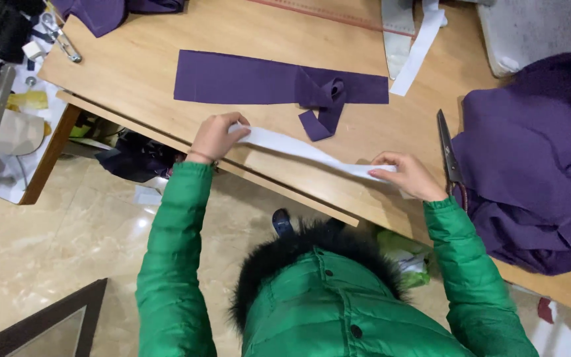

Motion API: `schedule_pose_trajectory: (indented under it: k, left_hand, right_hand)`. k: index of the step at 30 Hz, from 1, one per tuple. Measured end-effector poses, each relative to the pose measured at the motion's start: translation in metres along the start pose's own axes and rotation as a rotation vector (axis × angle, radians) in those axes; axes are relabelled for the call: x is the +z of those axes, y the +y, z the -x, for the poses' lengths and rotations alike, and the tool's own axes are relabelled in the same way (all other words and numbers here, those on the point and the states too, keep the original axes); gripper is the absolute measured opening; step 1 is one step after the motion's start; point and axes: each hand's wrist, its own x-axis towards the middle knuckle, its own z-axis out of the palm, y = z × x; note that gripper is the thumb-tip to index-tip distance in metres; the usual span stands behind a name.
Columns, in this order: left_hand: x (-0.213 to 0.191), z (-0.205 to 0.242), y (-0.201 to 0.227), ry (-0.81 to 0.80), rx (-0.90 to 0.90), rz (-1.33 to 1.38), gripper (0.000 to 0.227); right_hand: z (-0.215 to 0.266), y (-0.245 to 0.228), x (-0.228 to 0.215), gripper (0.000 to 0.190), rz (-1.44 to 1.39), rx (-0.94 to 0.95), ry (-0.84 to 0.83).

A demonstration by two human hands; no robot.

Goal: The person cuts a long white paper strip into smaller pieces using scissors, then sets the scissors aside and unfolds a large purple fabric piece on the table, smoothing it flat. The person handles the paper and fabric directly with their hands.

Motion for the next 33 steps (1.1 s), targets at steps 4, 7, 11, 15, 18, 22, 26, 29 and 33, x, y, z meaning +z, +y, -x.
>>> schedule_pose_trajectory:
  k: [4,7,11,15,18,22,26,29,33]
  left_hand:
    - [0.033,-0.035,-0.049,0.045,-0.012,-0.142,0.021]
    - [0.047,-0.045,-0.074,0.071,-0.023,-0.344,0.027]
    - [0.04,-0.034,-0.077,0.151,-0.114,-0.382,0.041]
    - [0.028,-0.022,-0.08,0.25,-0.194,-0.344,0.045]
    - [0.023,-0.013,-0.093,0.323,-0.241,-0.345,0.045]
    - [0.015,0.0,-0.119,0.473,-0.265,-0.384,0.04]
    - [0.017,0.019,-0.114,0.761,-0.316,-0.483,0.043]
    - [0.04,0.032,-0.069,0.861,-0.241,-0.512,0.035]
    - [0.046,0.055,0.05,0.697,0.218,-0.336,0.022]
  right_hand:
    - [0.002,0.037,0.026,0.028,0.382,0.003,0.218]
    - [0.018,0.054,0.053,0.022,0.678,-0.025,0.339]
    - [0.043,0.048,0.076,0.028,0.681,-0.117,0.346]
    - [0.057,0.039,0.08,0.03,0.549,-0.094,0.305]
    - [0.058,0.052,0.085,0.028,0.562,-0.088,0.307]
    - [0.059,0.045,0.085,0.025,0.548,-0.116,0.353]
    - [0.062,0.052,0.088,0.024,0.511,-0.099,0.382]
    - [0.064,0.058,0.09,0.018,0.472,-0.071,0.434]
    - [0.068,0.061,0.089,0.012,0.451,-0.026,0.506]
